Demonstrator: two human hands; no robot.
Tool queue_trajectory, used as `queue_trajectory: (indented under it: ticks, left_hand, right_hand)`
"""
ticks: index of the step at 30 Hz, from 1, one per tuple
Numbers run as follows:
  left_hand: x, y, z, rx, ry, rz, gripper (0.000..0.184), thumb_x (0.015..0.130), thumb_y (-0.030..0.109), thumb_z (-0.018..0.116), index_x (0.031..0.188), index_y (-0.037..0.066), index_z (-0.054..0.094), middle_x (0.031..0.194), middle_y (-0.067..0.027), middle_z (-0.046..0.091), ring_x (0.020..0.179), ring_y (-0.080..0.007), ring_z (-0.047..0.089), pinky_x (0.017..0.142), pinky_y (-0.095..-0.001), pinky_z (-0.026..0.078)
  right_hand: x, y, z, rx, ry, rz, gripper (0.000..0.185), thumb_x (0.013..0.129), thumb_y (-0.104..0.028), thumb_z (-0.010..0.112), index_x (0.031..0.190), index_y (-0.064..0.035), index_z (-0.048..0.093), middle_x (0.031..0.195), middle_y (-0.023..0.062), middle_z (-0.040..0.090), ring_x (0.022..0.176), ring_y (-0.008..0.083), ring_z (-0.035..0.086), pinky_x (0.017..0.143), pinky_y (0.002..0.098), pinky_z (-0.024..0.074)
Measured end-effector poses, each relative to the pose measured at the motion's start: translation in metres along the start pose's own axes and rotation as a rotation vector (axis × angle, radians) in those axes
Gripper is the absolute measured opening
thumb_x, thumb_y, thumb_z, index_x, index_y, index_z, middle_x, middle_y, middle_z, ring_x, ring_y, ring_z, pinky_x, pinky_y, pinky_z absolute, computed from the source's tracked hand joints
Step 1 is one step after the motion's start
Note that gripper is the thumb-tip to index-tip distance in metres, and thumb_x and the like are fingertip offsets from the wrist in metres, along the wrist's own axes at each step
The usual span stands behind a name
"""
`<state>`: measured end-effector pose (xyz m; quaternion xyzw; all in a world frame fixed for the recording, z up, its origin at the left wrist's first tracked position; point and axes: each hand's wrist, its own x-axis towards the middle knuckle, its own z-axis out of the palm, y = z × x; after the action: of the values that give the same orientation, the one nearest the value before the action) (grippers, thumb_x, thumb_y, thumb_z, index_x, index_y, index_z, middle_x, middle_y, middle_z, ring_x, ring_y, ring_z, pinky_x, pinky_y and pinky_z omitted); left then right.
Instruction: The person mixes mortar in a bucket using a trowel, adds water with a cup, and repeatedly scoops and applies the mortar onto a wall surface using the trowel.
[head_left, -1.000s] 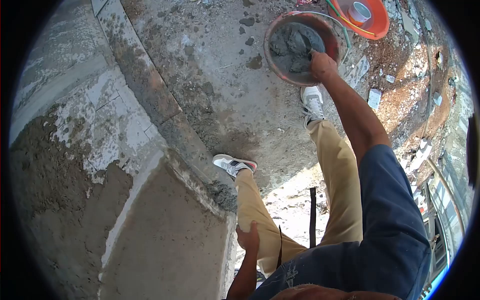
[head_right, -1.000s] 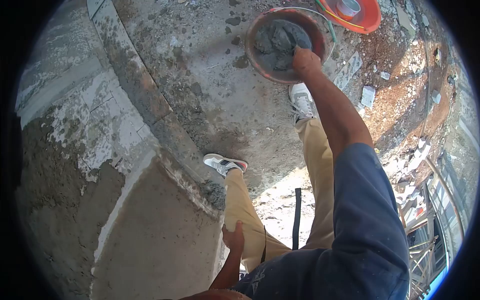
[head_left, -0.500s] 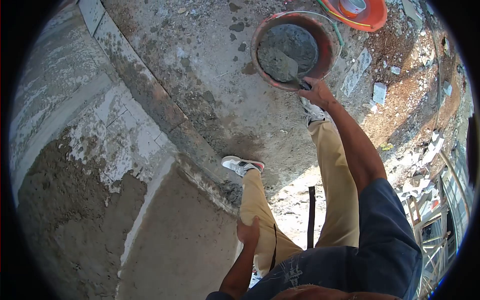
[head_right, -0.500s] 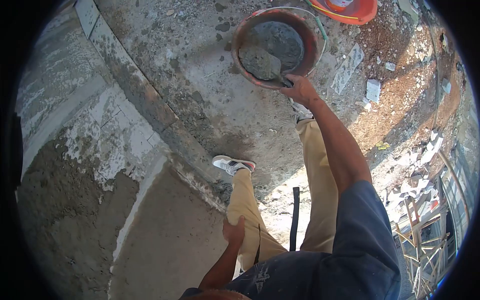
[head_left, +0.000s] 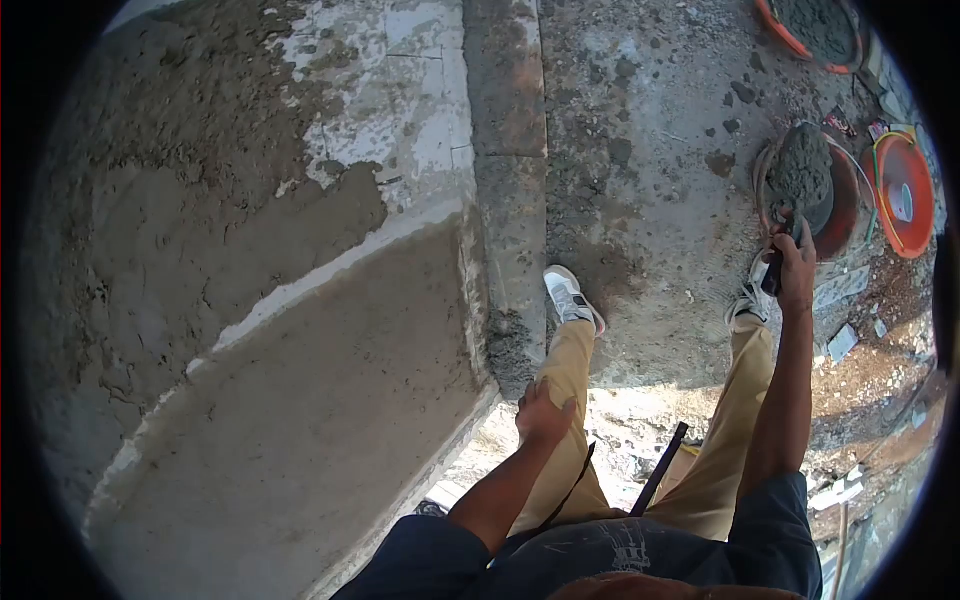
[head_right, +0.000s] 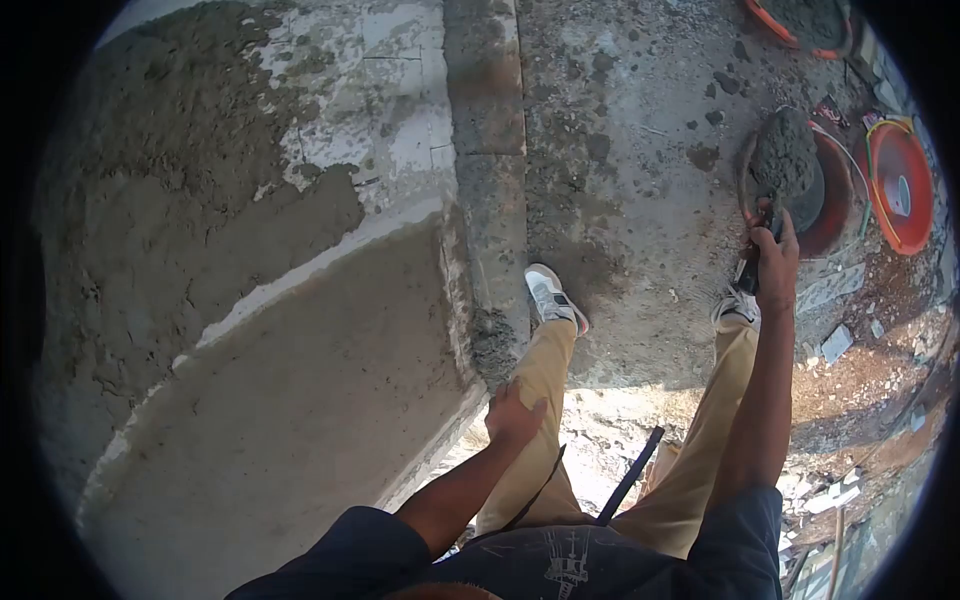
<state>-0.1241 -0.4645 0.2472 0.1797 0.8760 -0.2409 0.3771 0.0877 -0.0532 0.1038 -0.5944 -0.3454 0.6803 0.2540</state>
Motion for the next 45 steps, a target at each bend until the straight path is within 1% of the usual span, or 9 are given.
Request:
queue_trajectory:
  ticks: [9,11,15,22,25,27,32,36,45]
  left_hand:
    - [0.027,-0.058,0.003,-0.203,-0.147,-0.121,0.079,0.083,0.052,0.071,0.149,0.016,0.047,0.151,-0.0095,0.045,0.131,-0.0337,0.050,0.104,-0.0504,0.047]
    - [0.040,-0.074,0.029,-0.315,-0.191,-0.131,0.079,0.082,0.051,0.071,0.149,0.016,0.047,0.152,-0.0099,0.044,0.131,-0.0343,0.050,0.105,-0.0505,0.047]
    - [0.038,-0.086,0.031,-0.514,-0.313,-0.107,0.079,0.082,0.051,0.071,0.149,0.016,0.047,0.152,-0.0102,0.043,0.131,-0.0347,0.050,0.105,-0.0506,0.046]
    - [0.033,-0.096,-0.003,-0.491,-0.268,-0.088,0.079,0.082,0.050,0.071,0.149,0.015,0.047,0.153,-0.0107,0.042,0.131,-0.0355,0.050,0.106,-0.0509,0.046]
    - [0.036,-0.103,-0.004,-0.476,-0.185,-0.091,0.078,0.081,0.049,0.072,0.148,0.015,0.049,0.153,-0.0109,0.043,0.130,-0.0359,0.050,0.106,-0.0510,0.045]
    - [0.037,-0.106,0.003,-0.484,-0.137,-0.090,0.078,0.079,0.048,0.075,0.145,0.015,0.052,0.151,-0.0109,0.045,0.129,-0.0364,0.051,0.105,-0.0511,0.046]
    - [0.032,-0.111,0.013,-0.506,-0.107,-0.084,0.077,0.078,0.047,0.074,0.143,0.013,0.053,0.150,-0.0135,0.045,0.127,-0.0383,0.051,0.103,-0.0524,0.046]
    - [0.032,-0.121,0.022,-0.539,-0.087,-0.062,0.076,0.079,0.048,0.074,0.143,0.014,0.053,0.151,-0.0133,0.045,0.129,-0.0381,0.050,0.104,-0.0527,0.046]
    - [0.059,-0.118,-0.032,-0.498,-0.437,-0.115,0.079,0.083,0.048,0.074,0.150,0.018,0.046,0.157,-0.0089,0.036,0.137,-0.0357,0.043,0.110,-0.0528,0.041]
  right_hand:
    - [-0.126,-0.046,0.350,-0.075,0.285,-0.367,0.043,0.096,-0.013,0.065,0.136,-0.0025,0.052,0.093,0.0078,0.062,0.070,0.0089,0.060,0.060,0.0237,0.0469]
    - [-0.130,-0.009,0.482,-0.230,0.474,-0.410,0.043,0.087,-0.014,0.069,0.124,0.0007,0.054,0.079,0.0080,0.060,0.067,0.0230,0.062,0.063,0.0384,0.0486]
    - [-0.259,-0.080,0.641,-0.161,-0.372,-0.545,0.041,0.083,-0.004,0.068,0.120,-0.0060,0.050,0.085,0.0214,0.064,0.073,0.0421,0.065,0.067,0.0456,0.0508]
    - [-0.263,-0.022,0.587,-0.311,-0.421,-0.407,0.044,0.091,-0.014,0.074,0.125,-0.0009,0.048,0.096,0.0168,0.068,0.080,0.0219,0.065,0.074,0.0338,0.0534]
    - [-0.195,0.091,0.488,-1.099,-0.190,-0.312,0.037,0.092,-0.020,0.068,0.122,-0.0025,0.056,0.101,0.0225,0.067,0.087,0.0457,0.065,0.079,0.0542,0.0516]
    - [-0.186,0.127,0.460,-1.192,-0.142,-0.063,0.036,0.092,-0.021,0.069,0.121,-0.0035,0.058,0.092,0.0170,0.068,0.074,0.0373,0.066,0.072,0.0474,0.0551]
    - [-0.174,0.085,0.543,-0.066,-0.466,0.235,0.030,0.097,-0.030,0.068,0.116,-0.0093,0.057,0.080,0.0009,0.059,0.062,0.0113,0.060,0.053,0.0292,0.0506]
    - [-0.123,0.040,0.631,0.470,-0.654,0.469,0.021,0.096,-0.022,0.070,0.108,-0.0145,0.054,0.076,-0.0015,0.054,0.058,0.0099,0.056,0.050,0.0299,0.0516]
    - [-0.254,0.052,0.631,0.062,-0.671,0.305,0.017,0.093,-0.012,0.063,0.104,-0.0058,0.052,0.077,0.0015,0.056,0.059,0.0108,0.058,0.049,0.0304,0.0480]
